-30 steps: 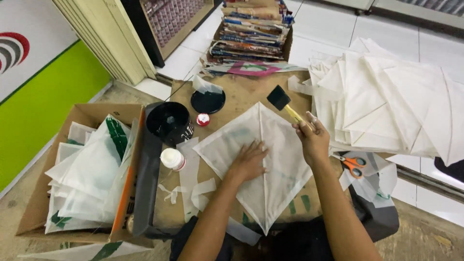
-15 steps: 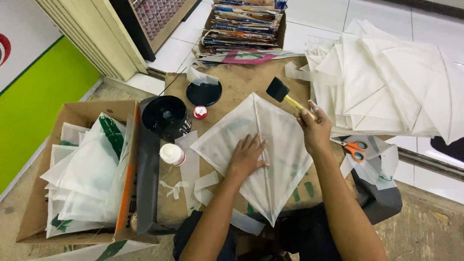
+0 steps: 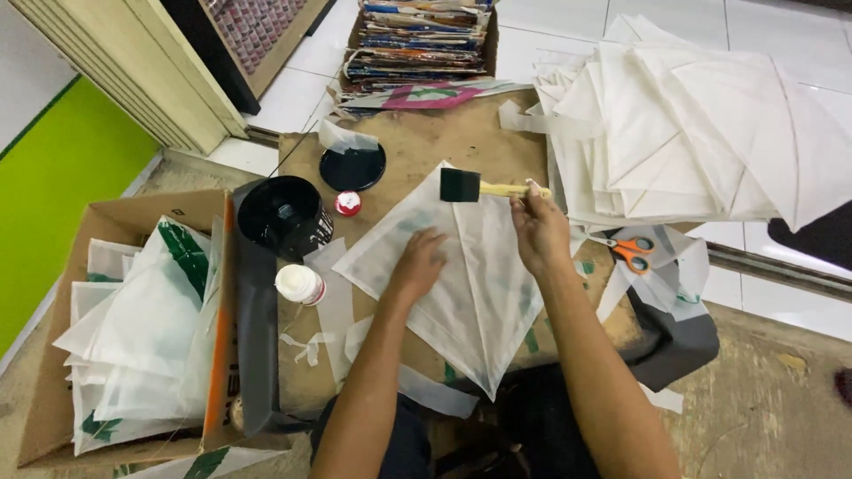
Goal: Painting a vertical green stripe on paper kites using a foam brush and then folding and storing them.
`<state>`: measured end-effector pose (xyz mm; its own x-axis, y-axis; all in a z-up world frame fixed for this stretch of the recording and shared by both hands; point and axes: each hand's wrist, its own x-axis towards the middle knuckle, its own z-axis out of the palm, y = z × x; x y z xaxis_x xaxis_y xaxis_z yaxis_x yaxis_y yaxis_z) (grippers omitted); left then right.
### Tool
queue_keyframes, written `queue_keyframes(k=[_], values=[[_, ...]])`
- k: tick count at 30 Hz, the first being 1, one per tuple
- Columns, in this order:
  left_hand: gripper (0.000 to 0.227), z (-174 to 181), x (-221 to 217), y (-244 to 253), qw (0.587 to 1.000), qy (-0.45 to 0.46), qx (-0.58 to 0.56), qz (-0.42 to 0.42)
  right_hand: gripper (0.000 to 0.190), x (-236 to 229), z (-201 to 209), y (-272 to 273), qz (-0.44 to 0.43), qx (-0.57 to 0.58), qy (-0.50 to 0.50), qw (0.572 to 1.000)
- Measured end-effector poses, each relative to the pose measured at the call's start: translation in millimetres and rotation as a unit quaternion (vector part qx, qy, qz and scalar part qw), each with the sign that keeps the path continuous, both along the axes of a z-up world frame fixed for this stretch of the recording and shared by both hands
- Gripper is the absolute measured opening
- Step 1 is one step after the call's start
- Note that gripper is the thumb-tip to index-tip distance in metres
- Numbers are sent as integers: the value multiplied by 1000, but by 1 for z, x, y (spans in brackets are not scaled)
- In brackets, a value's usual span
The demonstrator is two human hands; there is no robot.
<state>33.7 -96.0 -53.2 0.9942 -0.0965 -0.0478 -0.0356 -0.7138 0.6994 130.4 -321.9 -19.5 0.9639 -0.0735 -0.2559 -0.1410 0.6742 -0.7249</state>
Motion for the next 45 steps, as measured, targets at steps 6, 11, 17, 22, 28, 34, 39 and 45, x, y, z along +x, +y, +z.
queue_keyframes(k=[6, 11, 17, 22, 28, 34, 39, 45], values=[[41, -2, -5, 19, 995, 48, 4, 82, 35, -6, 6, 14, 11, 46, 27, 999], [43, 14, -7, 20, 992, 67, -36, 102, 34, -8, 10, 19, 36, 81, 29, 996], [43, 9, -7, 14, 994, 50, -8, 92, 37, -15, 19, 18, 78, 89, 21, 993], [43, 10, -8, 15, 993, 59, -26, 97, 42, -25, 30, 19, 131, 73, -8, 989], [43, 8, -6, 19, 991, 67, -28, 112, 48, -22, 24, 25, 166, 91, -25, 982], [43, 12, -7, 17, 991, 72, -21, 113, 41, -16, 14, 25, 156, 142, -41, 977], [44, 12, -10, 16, 989, 76, -35, 126, 37, -13, 18, 19, 125, 164, -71, 976], [43, 8, -9, 19, 989, 69, -17, 126, 35, -16, 26, 26, 107, 82, -91, 987]])
